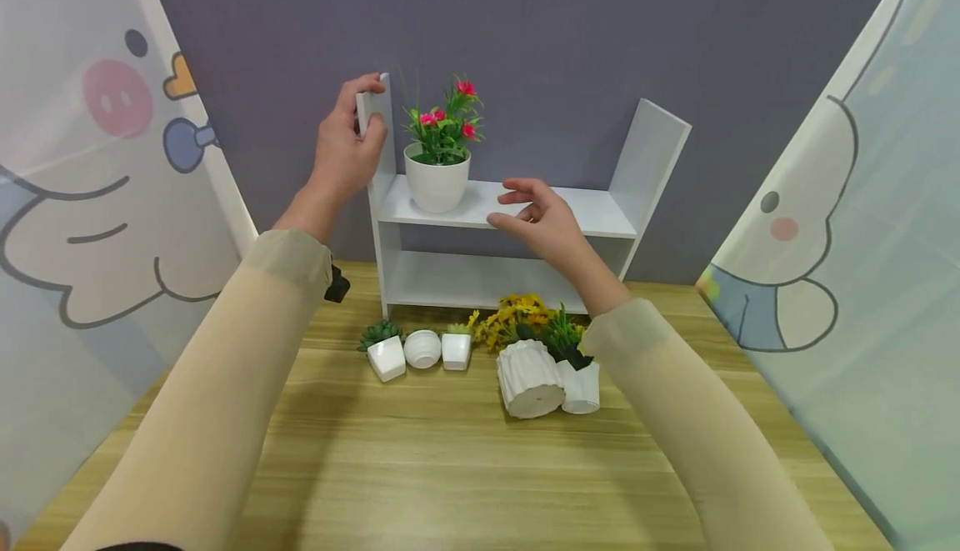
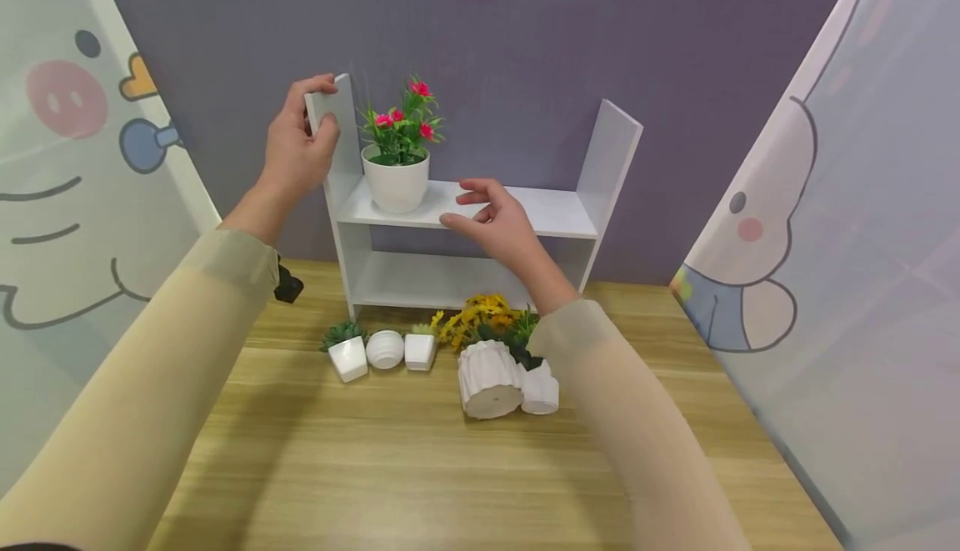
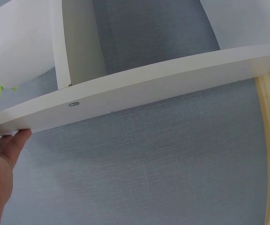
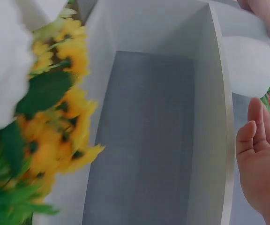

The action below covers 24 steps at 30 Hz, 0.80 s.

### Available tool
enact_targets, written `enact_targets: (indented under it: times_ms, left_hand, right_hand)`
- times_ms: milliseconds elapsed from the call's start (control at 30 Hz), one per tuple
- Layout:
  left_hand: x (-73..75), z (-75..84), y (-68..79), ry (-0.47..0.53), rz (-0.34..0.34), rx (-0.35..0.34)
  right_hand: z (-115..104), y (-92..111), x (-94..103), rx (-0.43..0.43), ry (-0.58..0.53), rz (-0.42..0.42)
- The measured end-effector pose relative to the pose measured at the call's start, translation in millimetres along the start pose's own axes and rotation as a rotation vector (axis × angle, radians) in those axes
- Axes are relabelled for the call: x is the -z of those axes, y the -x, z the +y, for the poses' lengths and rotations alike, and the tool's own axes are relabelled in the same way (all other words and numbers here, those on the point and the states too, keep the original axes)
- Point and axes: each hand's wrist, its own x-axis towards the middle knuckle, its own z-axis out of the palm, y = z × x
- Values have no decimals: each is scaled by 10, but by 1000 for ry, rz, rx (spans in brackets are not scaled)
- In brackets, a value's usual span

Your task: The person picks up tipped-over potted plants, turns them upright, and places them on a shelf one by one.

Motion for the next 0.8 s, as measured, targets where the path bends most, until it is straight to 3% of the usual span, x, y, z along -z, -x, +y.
enact_targets:
  times_ms: [333, 800]
  left_hand:
    - [-14, -26, -2, -12, 7, -11]
    - [-18, -3, -8, -18, 13, -27]
  right_hand:
    - [218, 633, 303, -25, 58, -151]
    - [633, 1237, 628, -44, 70, -185]
